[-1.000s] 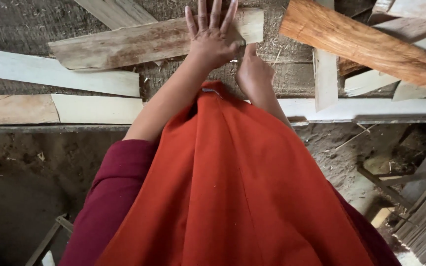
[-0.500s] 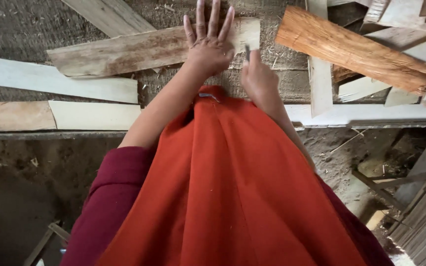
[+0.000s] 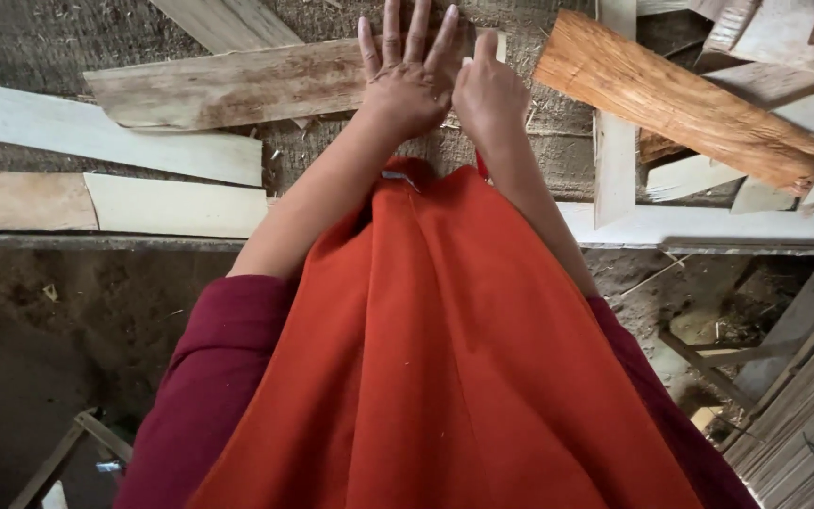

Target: Applying thin wood strips to a wooden surface by positioning them and pressing them down, occasionally using a small tool to assist with placement or trimming.

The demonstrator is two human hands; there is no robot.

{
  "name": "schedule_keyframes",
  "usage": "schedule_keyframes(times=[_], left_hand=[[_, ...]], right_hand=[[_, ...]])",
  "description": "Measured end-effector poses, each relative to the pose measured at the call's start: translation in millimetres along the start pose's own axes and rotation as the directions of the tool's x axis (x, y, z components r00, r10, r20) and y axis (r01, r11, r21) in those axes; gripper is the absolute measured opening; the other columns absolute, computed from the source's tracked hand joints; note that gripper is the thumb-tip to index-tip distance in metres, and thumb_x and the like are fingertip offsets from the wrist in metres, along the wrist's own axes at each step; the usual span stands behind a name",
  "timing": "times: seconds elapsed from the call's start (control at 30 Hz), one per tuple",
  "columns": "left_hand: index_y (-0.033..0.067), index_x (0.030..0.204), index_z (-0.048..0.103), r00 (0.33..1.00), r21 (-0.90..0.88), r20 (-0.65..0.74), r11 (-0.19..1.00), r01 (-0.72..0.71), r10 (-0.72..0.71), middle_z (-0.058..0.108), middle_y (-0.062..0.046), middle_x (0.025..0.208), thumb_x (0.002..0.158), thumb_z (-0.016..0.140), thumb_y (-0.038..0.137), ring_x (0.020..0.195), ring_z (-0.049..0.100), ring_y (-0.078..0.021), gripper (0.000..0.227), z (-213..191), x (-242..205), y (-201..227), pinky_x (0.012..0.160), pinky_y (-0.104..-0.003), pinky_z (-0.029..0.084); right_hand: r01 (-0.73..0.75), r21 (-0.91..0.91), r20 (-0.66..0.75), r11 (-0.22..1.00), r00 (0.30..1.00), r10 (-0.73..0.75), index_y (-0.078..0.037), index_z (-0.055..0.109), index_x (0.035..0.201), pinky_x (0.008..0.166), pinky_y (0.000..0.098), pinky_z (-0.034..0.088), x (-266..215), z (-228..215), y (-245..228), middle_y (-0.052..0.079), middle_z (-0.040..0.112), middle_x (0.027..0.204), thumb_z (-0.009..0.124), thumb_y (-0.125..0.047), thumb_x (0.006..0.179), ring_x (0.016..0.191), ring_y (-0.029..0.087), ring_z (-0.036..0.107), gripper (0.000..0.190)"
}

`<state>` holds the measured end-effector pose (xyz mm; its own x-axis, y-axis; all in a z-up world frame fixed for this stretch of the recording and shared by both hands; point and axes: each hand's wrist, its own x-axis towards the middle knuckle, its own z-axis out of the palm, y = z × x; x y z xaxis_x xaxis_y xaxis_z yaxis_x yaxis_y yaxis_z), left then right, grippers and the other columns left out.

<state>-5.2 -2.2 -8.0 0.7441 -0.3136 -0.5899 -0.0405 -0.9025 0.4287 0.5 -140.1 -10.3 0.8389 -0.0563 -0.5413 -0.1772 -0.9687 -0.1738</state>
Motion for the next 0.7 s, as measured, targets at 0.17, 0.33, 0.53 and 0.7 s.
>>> schedule_keyframes(times=[0.17, 0.33, 0.53, 0.7], left_hand=[[0.0298, 0.164, -0.012, 1.0, 0.007, 0.029, 1.0, 0.008, -0.008, -0.018, -0.008, 0.171, 0.106, 0.02, 0.061, 0.15, -0.025, -0.0376, 0.073, 1, 4, -1, 0.112, -0.064, -0.025], [0.0314, 0.167, -0.004, 0.997, 0.026, -0.081, 1.0, 0.004, -0.002, -0.011, -0.007, 0.174, 0.104, 0.03, 0.064, 0.154, -0.019, -0.0396, 0.079, 4, 3, 0, 0.116, -0.065, -0.019], [0.0334, 0.167, -0.013, 1.0, 0.036, -0.016, 0.999, 0.018, -0.017, -0.029, -0.005, 0.166, 0.109, 0.025, 0.07, 0.149, -0.031, -0.0351, 0.079, 2, 1, 1, 0.115, -0.065, -0.023], [0.0342, 0.17, -0.002, 0.998, 0.024, -0.065, 0.999, 0.025, -0.024, -0.02, -0.003, 0.17, 0.102, 0.043, 0.048, 0.152, -0.025, -0.0349, 0.083, -4, -3, 4, 0.121, -0.065, -0.017]], right_hand=[[-0.02, 0.03, 0.069, 0.999, 0.997, 0.018, -0.002, 0.036, 0.131, 0.036, 0.0251, 0.039, -5, -18, -11, 0.002, 0.059, 0.07, 0.045, -0.012, 0.109, 0.047, 0.013, 0.052, 0.026], [-0.041, 0.073, 0.173, 0.996, 0.985, 0.027, -0.005, 0.032, 0.129, 0.054, 0.0425, 0.049, -21, -52, -30, 0.009, 0.067, 0.082, 0.038, -0.008, 0.106, 0.063, 0.025, 0.063, 0.024], [-0.051, 0.059, 0.215, 0.997, 0.976, 0.037, 0.001, 0.034, 0.13, 0.038, 0.0288, 0.04, -19, -41, -25, 0.005, 0.061, 0.074, 0.043, -0.007, 0.108, 0.05, 0.016, 0.052, 0.025], [-0.128, 0.08, 0.26, 0.989, 0.96, 0.103, -0.001, 0.034, 0.135, 0.038, 0.0236, 0.037, -33, -40, -28, -0.001, 0.054, 0.071, 0.035, -0.018, 0.113, 0.05, 0.011, 0.048, 0.028]])
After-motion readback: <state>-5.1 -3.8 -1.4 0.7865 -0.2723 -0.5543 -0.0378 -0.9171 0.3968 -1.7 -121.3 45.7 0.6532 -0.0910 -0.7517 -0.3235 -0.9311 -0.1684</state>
